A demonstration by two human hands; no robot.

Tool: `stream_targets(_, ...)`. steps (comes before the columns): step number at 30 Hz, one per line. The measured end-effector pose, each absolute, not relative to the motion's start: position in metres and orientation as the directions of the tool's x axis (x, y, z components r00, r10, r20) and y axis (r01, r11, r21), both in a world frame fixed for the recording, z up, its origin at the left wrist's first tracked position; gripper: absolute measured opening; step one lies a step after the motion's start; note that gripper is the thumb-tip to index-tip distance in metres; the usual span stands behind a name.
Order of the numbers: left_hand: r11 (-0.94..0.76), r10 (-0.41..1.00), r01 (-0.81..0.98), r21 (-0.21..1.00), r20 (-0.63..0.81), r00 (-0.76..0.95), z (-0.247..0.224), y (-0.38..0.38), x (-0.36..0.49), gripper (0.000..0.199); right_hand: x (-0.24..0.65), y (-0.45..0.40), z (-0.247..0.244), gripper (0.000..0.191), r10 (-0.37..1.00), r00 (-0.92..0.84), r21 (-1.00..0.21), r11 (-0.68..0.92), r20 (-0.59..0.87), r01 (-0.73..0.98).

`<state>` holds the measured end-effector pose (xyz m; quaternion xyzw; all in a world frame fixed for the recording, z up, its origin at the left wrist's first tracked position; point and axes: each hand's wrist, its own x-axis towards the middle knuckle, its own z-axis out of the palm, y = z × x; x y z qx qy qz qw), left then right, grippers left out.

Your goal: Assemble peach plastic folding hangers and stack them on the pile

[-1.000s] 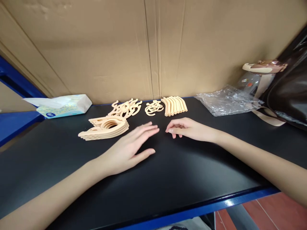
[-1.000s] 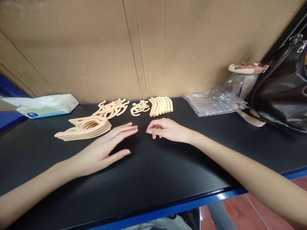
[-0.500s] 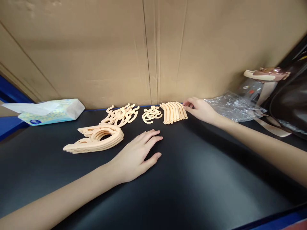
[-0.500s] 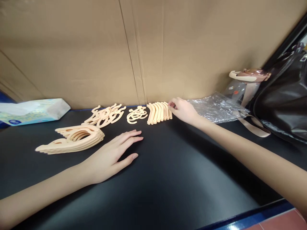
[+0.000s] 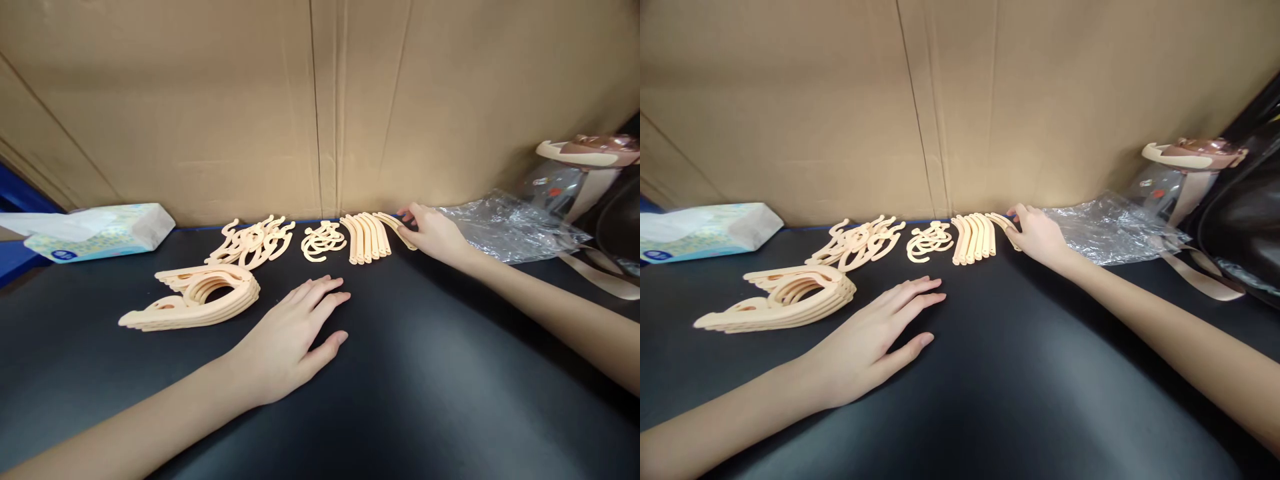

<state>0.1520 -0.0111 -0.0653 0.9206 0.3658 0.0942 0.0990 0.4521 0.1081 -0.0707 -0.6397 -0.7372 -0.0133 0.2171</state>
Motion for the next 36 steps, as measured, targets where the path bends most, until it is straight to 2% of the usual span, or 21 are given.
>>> stream_targets(4, -0.718, 0.687, 0.648, 0.253, 0.112, 0.718, -0.065, -0.011, 0.152, 0.044, 0.446, 0.103, -0.066, 0.034, 0.939, -0.040, -0.190, 0.111, 0.341, 0.975)
stream_targets(8, -0.720, 0.686, 0.642, 0.262, 0.127, 0.717, -0.066, -0.012, 0.152, 0.044, 0.444, 0.103, -0.064, 0.021, 0.942, -0.010, -0.157, 0.066, 0.334, 0.985)
stream_targets(12, -0.723, 0.683, 0.632, 0.278, 0.149, 0.715, -0.067, -0.012, 0.152, 0.043, 0.447, 0.103, -0.064, 0.021, 0.940, 0.027, -0.178, 0.036, 0.340, 0.983)
stream_targets(17, -0.715, 0.689, 0.648, 0.262, 0.108, 0.717, -0.067, -0.013, 0.151, 0.044, 0.445, 0.097, -0.051, 0.018, 0.909, 0.059, -0.242, 0.047, 0.412, 0.969)
stream_targets(19, -0.717, 0.688, 0.647, 0.258, 0.113, 0.717, -0.066, -0.013, 0.151, 0.044, 0.437, 0.089, -0.043, 0.016, 0.879, 0.043, -0.305, 0.119, 0.476, 0.945)
stream_targets(22, -0.757, 0.649, 0.598, 0.262, 0.201, 0.733, -0.064, -0.015, 0.151, 0.033, 0.419, 0.068, -0.035, 0.015, 0.838, -0.051, -0.316, 0.260, 0.543, 0.913)
stream_targets(26, -0.840, 0.535, 0.510, 0.183, 0.425, 0.730, -0.063, -0.018, 0.151, 0.019, 0.390, 0.034, -0.042, 0.011, 0.779, -0.342, -0.281, 0.538, 0.525, 0.795)
stream_targets(29, -0.773, 0.593, 0.616, 0.152, 0.518, 0.616, -0.063, -0.017, 0.151, 0.022, 0.376, 0.014, -0.056, 0.010, 0.719, -0.517, -0.324, 0.682, 0.466, 0.656)
stream_targets(33, -0.671, 0.702, 0.703, 0.236, 0.508, 0.499, -0.066, -0.012, 0.150, 0.033, 0.370, 0.005, -0.069, 0.014, 0.677, -0.598, -0.326, 0.734, 0.429, 0.596)
stream_targets(36, -0.683, 0.705, 0.694, 0.228, 0.455, 0.545, -0.068, -0.009, 0.150, 0.026, 0.369, 0.005, -0.072, 0.014, 0.641, -0.639, -0.272, 0.764, 0.425, 0.585)
